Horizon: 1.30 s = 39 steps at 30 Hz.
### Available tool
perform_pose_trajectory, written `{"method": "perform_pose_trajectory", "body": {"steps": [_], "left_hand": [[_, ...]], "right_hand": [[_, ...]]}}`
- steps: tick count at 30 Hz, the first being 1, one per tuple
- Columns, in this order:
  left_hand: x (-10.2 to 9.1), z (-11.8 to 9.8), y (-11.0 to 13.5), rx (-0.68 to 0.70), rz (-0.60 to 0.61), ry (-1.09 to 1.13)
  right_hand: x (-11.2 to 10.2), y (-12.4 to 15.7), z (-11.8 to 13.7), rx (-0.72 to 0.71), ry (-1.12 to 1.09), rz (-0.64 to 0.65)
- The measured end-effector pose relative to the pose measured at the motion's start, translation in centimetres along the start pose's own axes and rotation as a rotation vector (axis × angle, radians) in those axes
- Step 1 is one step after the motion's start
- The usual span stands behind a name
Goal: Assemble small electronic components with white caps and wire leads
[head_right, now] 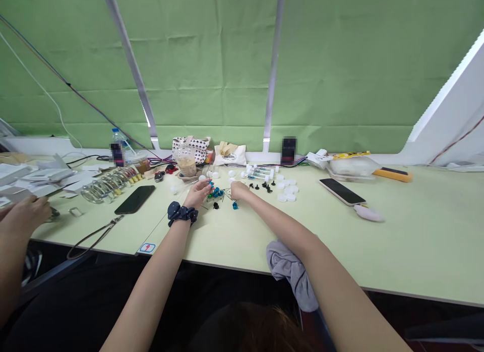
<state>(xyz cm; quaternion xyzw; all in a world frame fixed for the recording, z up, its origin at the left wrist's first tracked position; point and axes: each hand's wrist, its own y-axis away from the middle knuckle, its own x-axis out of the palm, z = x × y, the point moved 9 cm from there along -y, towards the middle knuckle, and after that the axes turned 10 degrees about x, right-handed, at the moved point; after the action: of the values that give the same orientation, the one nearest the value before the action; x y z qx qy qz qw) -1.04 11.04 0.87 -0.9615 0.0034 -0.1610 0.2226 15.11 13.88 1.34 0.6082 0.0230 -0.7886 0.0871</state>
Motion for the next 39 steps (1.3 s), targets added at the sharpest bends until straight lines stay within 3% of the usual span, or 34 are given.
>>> {"method": "perform_pose_trajectory", "body": {"steps": [8, 12, 21, 24, 29, 33, 39], "left_hand": [[0.0, 0.2, -0.1, -0.005, 0.013, 0.000], [0.1, 0.3, -0.1, -0.015, 0.018, 0.012], [0.2, 0.4, -0.1, -0.014, 0.024, 0.035], [0.1, 0.5, -0.1, -0.006, 0.026, 0.029], [0.2, 0.7, -0.1, -0.012, 0.039, 0.027], [0.2, 0.7, -0.1, -0.019, 0.035, 0.027], [0.3, 0.5, 0.0, -0.017, 0.025, 0.032]], "right_hand": [[1.1, 0.1, 1.2, -0.008, 0.098, 0.020], [0.6, -0.1, 1.1, -0.022, 0.077, 0.035], [-2.9, 0.9, -2.4, -0.101, -0.065, 0.060], [-2.4, 2.2, -4.5, -0.113, -0.108, 0.128], [-1.6, 3.7, -7.0, -0.153, -0.142, 0.125], [-1.0, 3.9, -7.4, -0.195, -0.138, 0.131], [-1.2, 3.2, -6.5, -0.302, -0.005, -0.001]]}}
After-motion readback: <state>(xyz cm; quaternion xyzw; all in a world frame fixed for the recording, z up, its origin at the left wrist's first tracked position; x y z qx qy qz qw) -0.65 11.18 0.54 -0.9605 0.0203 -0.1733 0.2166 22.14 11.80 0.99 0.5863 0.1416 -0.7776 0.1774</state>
